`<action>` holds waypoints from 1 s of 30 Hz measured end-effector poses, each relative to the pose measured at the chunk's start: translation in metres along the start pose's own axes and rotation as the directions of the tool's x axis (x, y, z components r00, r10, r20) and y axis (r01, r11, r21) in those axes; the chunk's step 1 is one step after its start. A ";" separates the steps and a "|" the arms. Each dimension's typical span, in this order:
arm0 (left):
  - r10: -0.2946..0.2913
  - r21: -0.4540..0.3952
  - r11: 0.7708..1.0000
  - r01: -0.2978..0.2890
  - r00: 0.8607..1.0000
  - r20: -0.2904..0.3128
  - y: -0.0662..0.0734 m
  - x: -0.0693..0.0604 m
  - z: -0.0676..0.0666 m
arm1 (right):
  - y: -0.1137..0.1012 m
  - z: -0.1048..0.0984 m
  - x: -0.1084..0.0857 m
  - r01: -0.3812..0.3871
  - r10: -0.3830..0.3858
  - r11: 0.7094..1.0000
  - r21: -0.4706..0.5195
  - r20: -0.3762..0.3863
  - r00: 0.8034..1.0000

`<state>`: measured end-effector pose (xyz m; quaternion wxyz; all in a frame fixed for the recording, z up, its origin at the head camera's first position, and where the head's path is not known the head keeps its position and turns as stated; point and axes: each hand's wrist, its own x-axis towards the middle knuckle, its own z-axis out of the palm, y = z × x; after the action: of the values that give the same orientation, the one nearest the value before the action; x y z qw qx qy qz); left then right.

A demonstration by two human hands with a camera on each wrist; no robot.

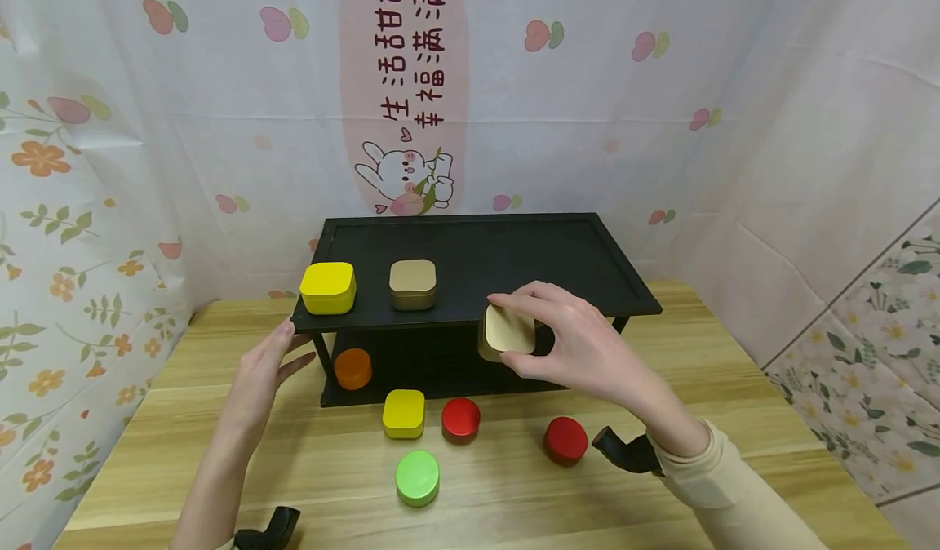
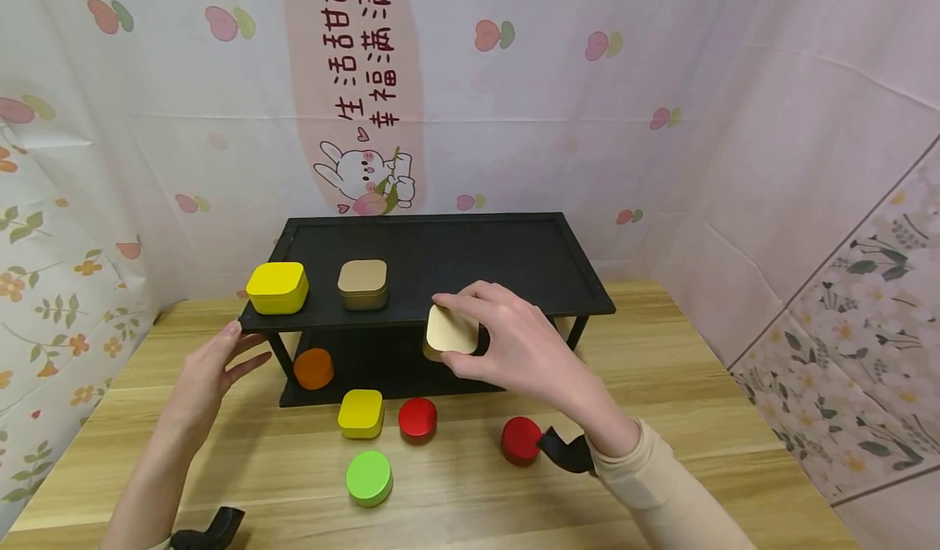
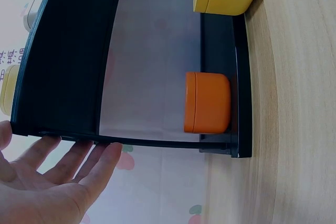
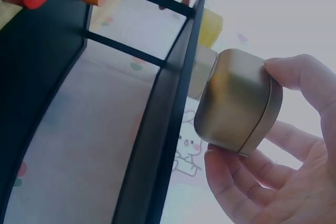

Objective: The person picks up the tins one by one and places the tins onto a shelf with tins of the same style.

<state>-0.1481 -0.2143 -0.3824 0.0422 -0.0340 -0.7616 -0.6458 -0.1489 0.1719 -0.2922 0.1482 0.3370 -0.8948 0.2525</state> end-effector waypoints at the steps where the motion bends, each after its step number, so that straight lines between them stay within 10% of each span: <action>1: 0.000 0.000 1.000 0.000 1.000 0.001 0.000 0.000 0.000 | 0.000 -0.001 0.001 0.001 -0.001 1.000 0.004 -0.001 1.000; 30: -0.022 0.007 1.000 0.022 1.000 0.010 0.001 0.001 -0.002 | 0.021 -0.020 0.046 -0.061 0.058 0.997 0.043 0.073 0.996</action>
<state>-0.1490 -0.2160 -0.3812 0.0314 -0.0288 -0.7643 -0.6434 -0.1948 0.1720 -0.2628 0.1006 0.3223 -0.9033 0.2645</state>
